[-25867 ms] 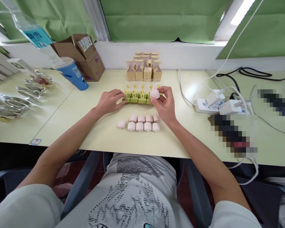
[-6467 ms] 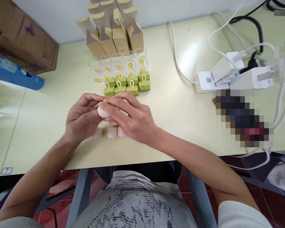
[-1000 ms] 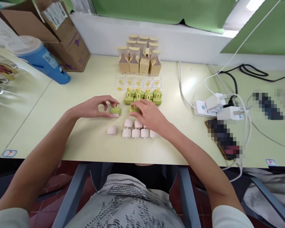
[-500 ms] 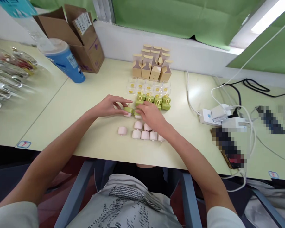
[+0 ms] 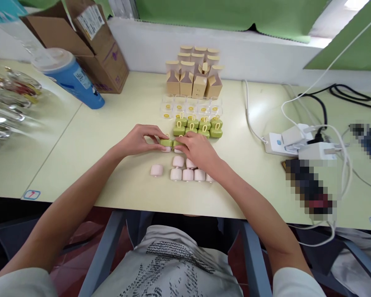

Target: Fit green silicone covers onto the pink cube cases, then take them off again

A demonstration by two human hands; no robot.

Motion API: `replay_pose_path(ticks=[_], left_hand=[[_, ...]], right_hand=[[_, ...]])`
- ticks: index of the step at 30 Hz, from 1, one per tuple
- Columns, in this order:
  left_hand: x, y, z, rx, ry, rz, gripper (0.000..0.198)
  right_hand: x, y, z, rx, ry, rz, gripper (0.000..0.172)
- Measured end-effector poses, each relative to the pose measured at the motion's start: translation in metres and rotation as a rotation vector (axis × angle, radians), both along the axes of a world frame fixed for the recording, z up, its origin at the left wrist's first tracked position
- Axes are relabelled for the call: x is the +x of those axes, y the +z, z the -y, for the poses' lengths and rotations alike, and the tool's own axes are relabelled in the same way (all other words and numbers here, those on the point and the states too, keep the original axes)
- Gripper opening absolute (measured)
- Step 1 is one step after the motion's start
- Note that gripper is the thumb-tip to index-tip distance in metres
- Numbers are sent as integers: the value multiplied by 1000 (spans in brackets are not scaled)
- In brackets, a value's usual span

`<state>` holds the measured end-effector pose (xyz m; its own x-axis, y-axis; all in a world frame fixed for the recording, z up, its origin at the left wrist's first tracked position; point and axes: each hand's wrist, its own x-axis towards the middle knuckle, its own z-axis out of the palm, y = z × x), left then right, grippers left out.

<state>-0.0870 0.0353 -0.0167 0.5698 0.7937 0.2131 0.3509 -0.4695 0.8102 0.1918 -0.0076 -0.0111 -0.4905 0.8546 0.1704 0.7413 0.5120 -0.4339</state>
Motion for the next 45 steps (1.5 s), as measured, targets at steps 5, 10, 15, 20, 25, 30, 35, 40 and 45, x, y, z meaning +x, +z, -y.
replay_pose_path(ticks=[5, 10, 15, 20, 25, 30, 35, 40, 45], left_hand=[[-1, -1, -3, 24, -54, -43, 61], [-2, -1, -4, 33, -76, -95, 66], [0, -1, -2, 11, -90, -85, 60], [0, 0, -2, 10, -103, -74, 59], [-1, 0, -4, 10, -61, -22, 64], [-1, -5, -7, 41, 172, 17, 58], [0, -1, -11, 18, 329, 78, 50], [26, 2, -28, -7, 328, 300, 59], [56, 34, -50, 83, 242, 267, 34]], right_hand=[[0, -3, 1, -2, 14, -32, 32], [5, -1, 3, 55, 20, -70, 42], [16, 6, 12, 241, 17, -112, 41], [0, 15, 36, 295, 232, -21, 43], [-46, 12, 64, 328, 351, 280, 32], [-54, 16, 65, 288, 415, 311, 44], [16, 44, 32, 45, 126, -571, 33], [103, 33, -13, -169, -307, -1234, 34], [130, -1, -20, -318, -543, -1548, 32]])
